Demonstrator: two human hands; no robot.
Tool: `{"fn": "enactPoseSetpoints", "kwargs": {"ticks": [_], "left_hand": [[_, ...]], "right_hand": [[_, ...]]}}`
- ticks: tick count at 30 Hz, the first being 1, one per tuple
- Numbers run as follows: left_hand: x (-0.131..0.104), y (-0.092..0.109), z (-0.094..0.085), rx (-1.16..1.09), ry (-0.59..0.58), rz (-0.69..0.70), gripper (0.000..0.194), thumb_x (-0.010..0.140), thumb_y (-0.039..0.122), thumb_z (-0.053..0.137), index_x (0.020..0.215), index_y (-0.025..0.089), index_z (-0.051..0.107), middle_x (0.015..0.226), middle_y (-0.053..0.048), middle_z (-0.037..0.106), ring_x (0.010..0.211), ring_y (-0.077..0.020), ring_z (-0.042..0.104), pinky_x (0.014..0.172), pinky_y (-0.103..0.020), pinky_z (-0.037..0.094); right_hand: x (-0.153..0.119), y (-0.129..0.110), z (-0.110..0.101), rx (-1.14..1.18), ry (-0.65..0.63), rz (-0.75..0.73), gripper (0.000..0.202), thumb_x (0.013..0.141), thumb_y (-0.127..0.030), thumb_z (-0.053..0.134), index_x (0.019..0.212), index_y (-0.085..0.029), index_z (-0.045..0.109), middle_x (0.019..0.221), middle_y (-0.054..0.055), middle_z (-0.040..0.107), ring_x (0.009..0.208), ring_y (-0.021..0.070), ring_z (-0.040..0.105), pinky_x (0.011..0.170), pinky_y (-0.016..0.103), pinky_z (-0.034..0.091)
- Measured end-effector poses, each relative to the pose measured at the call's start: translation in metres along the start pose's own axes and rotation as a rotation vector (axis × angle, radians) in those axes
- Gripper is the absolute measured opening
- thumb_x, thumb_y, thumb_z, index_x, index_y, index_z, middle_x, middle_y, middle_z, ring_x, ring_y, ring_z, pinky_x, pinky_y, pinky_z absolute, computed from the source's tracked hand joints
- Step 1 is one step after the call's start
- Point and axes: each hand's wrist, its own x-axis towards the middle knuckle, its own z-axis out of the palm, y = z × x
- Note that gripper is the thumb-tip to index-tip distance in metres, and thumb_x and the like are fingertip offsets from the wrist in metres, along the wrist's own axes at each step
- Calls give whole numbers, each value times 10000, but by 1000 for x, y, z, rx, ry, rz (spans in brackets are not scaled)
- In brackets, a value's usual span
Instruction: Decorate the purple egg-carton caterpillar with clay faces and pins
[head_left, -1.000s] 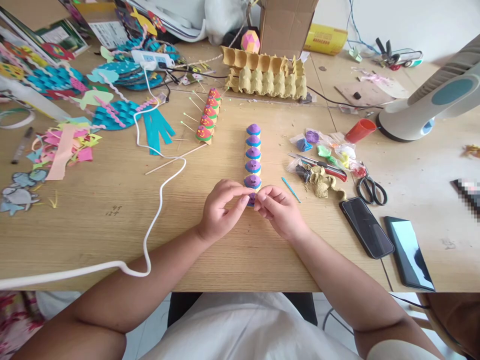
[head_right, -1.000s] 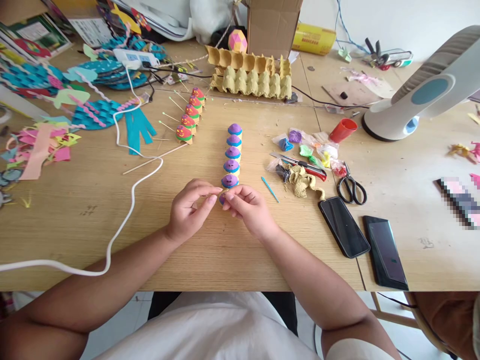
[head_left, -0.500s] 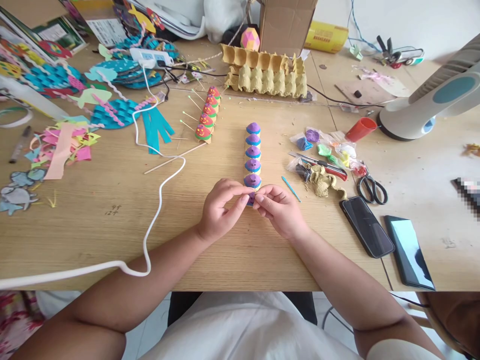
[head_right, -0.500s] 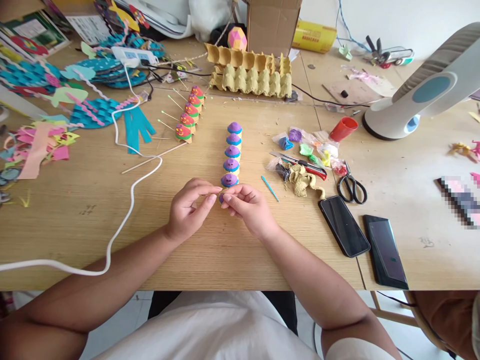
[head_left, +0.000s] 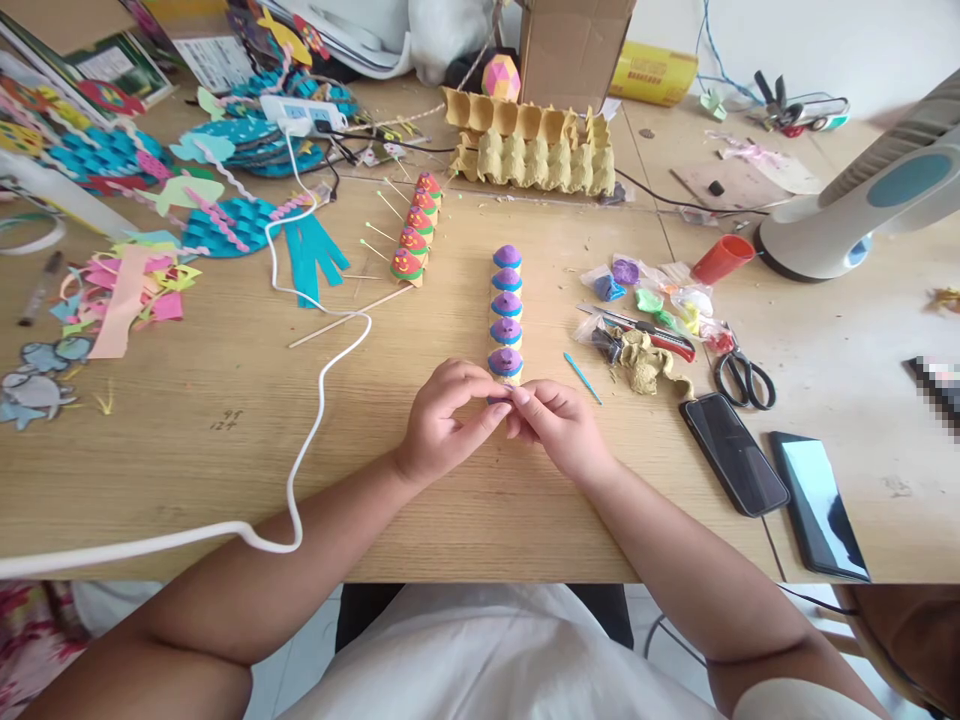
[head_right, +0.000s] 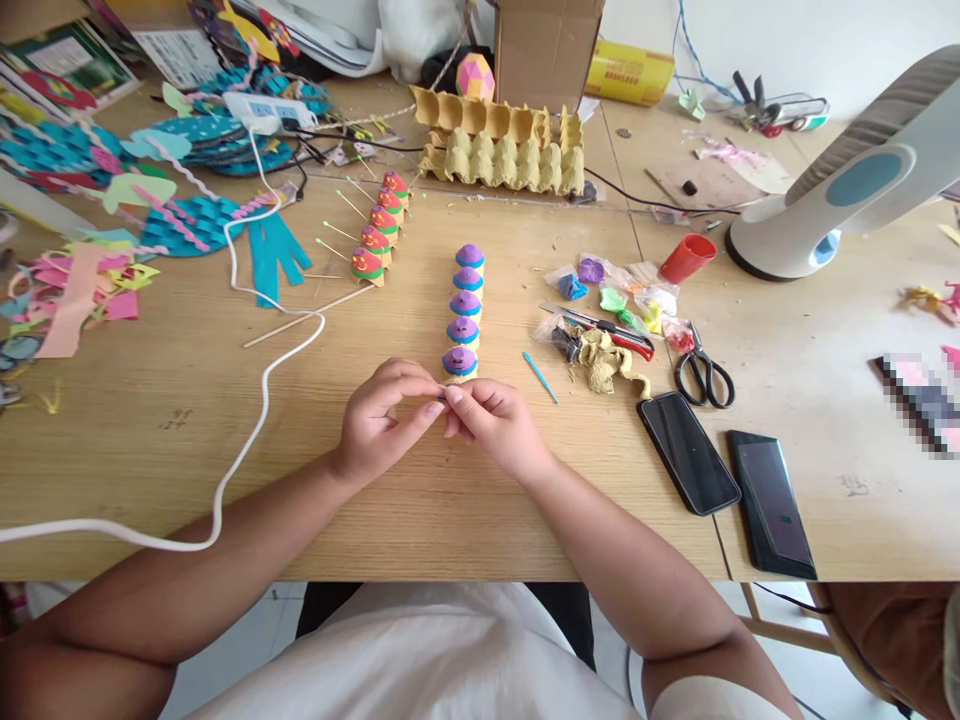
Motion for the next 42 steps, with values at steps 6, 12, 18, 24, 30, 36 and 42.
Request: {"fn": "enactPoseSetpoints", "kwargs": {"ticks": [6, 12, 18, 24, 30, 36, 42], "left_hand": [[0, -2, 0, 34, 32, 17, 65, 945, 157, 713, 958, 215, 738, 896, -19, 722, 879, -157, 662, 857, -342, 541], [0, -2, 1, 27, 83, -34, 50, 959, 205, 712, 962, 219, 760, 885, -23, 733, 865, -157, 673, 835, -334, 555], [1, 1, 0, 7, 50, -69, 139, 1008, 250, 641, 1031, 225, 776, 919, -31, 756, 892, -164, 681, 864, -339, 557], [-1, -1, -1, -14, 61, -112, 148, 1012, 247, 634, 1046, 223, 776, 953, -36, 743, 928, -169, 676, 889, -340, 547], [-1, -1, -1, -33, 54, -102, 126, 1000, 228, 652, 1033, 221, 773, 943, -34, 745, 918, -166, 674, 887, -341, 541], [0, -5, 3, -174, 26, -227, 98, 974, 294, 710, 972, 220, 774, 922, -32, 751, 849, -146, 680, 760, -283, 546], [0, -6, 3, -253, -8, -293, 142, 946, 362, 751, 951, 225, 789, 911, -45, 741, 856, -160, 689, 741, -286, 545]], "right_hand": [[1, 0, -1, -30, -25, -25, 512, 911, -677, 669, 762, -187, 676, 642, -2, 673, 521, 86, 495, 513, 246, 390], [3, 4, -1, 150, -29, 34, 368, 829, -548, 828, 903, -212, 696, 756, -3, 715, 586, 91, 559, 542, 231, 426], [3, 5, -3, 185, 16, 86, 347, 836, -527, 813, 855, -209, 676, 736, 0, 721, 571, 93, 542, 518, 223, 367], [2, 3, -3, 192, 37, 82, 323, 845, -499, 797, 825, -207, 660, 720, -3, 714, 576, 92, 537, 530, 220, 353], [1, 1, -2, 186, 28, 66, 316, 821, -485, 812, 848, -213, 653, 701, -11, 689, 558, 93, 504, 511, 227, 324], [2, 3, -4, 157, -1, 28, 289, 856, -473, 781, 839, -215, 653, 696, -13, 682, 557, 93, 483, 529, 238, 345], [1, 2, -4, 160, 7, 50, 304, 842, -494, 783, 843, -218, 655, 692, -12, 674, 565, 100, 481, 529, 241, 338]]}}
